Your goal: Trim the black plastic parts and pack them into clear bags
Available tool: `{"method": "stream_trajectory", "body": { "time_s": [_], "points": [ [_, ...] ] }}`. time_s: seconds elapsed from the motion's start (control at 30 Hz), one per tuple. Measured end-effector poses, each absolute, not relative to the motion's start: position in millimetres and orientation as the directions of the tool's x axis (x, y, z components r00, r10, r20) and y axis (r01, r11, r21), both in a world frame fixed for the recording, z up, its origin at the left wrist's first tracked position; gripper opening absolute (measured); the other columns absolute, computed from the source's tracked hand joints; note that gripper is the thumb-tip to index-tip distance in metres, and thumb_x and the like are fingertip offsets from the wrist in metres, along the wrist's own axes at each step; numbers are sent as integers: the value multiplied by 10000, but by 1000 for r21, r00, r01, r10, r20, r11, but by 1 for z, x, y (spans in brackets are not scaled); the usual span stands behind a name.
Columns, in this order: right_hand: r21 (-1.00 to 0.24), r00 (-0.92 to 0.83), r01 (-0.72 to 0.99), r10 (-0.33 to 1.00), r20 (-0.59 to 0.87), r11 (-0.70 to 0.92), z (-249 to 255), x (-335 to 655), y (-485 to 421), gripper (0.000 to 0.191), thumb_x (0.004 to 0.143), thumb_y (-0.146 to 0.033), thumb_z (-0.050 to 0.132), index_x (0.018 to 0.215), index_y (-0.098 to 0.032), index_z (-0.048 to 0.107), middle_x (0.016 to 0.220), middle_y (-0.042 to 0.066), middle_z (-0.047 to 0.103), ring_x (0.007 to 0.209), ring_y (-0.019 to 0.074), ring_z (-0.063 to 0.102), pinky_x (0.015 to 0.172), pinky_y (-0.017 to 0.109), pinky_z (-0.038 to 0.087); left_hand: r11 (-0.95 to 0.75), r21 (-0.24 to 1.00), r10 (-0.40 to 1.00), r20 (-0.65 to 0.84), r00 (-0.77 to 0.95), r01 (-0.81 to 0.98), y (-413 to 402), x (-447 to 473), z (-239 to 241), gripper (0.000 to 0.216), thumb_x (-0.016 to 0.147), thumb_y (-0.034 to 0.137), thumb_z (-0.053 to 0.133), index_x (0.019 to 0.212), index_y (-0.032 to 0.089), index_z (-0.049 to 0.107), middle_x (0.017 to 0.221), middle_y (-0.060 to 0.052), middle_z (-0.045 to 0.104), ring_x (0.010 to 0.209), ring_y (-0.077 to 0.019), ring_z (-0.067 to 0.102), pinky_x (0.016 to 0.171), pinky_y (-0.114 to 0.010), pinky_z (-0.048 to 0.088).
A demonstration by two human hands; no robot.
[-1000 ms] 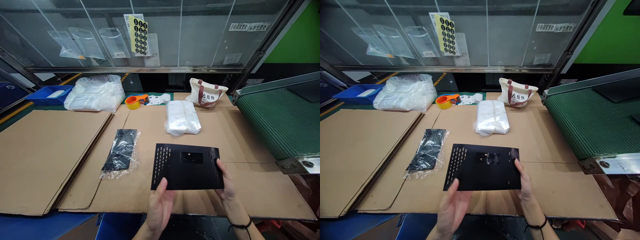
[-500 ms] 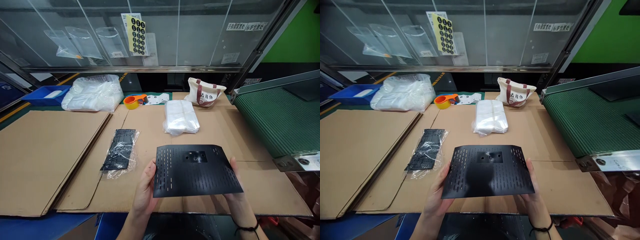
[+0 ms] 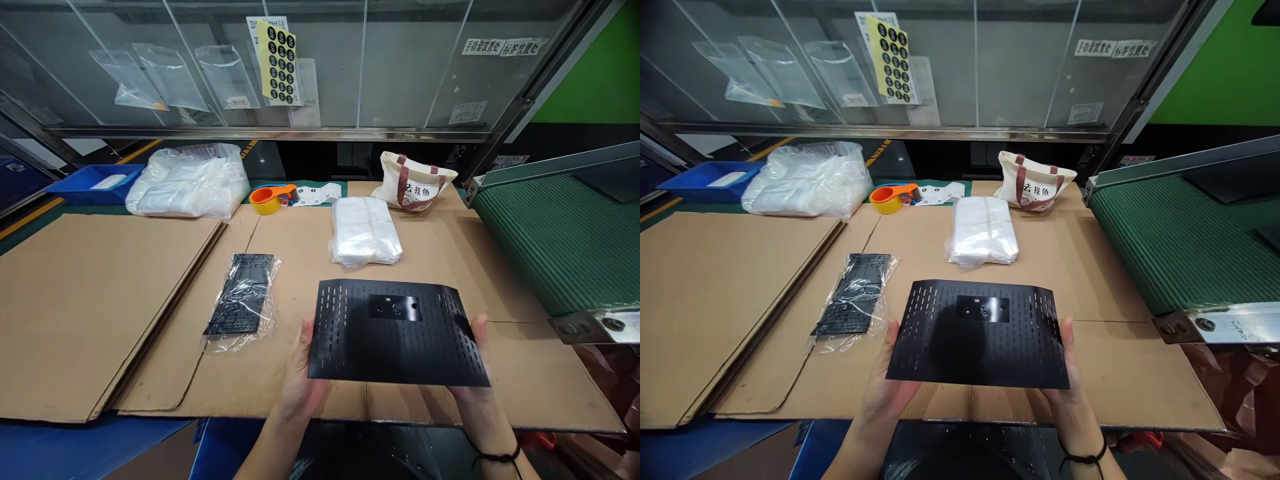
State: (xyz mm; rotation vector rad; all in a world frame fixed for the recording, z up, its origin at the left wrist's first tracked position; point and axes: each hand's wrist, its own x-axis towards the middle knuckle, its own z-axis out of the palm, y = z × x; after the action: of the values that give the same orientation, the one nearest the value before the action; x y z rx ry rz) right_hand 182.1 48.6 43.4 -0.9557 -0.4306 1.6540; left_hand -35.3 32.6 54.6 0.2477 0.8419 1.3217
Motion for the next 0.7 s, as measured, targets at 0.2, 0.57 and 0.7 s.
{"method": "stream_trajectory", "body": {
  "time_s": [0.2, 0.57, 0.7],
  "points": [
    [-727, -116, -600, 936, -333, -333, 50, 175, 47, 536, 522, -767, 721, 694, -262, 767, 638, 60, 739, 984, 314, 691, 979, 479, 489, 302, 514, 824, -565, -52, -803, 37, -41, 54, 333, 883, 447, 539, 908, 207, 769, 1028, -20, 747, 1159, -224, 604, 1097, -349, 392],
    [-916, -90, -315, 969, -232, -248, 37, 181, 43, 427, 761, -574, 682, 952, -198, 746, 925, 95, 758, 906, 281, 706, 866, 439, 551, 204, 905, 900, -323, -292, -373, 45, -73, 24, 441, 629, 500, 804, 947, 199, 750, 1139, -62, 706, 1250, -314, 516, 1138, -440, 323],
    [-914, -176, 292, 955, 240, 283, 39, 182, 43, 317, 916, -299, 550, 1222, -304, 632, 1225, 57, 660, 1200, 256, 557, 1030, 472, 427, 32, 970, 982, -75, -174, -240, 37, -82, 28, 809, 637, 764, 633, 1286, 283, 590, 1430, -43, 504, 1396, -323, 316, 1179, -445, 230]
  ]
}}
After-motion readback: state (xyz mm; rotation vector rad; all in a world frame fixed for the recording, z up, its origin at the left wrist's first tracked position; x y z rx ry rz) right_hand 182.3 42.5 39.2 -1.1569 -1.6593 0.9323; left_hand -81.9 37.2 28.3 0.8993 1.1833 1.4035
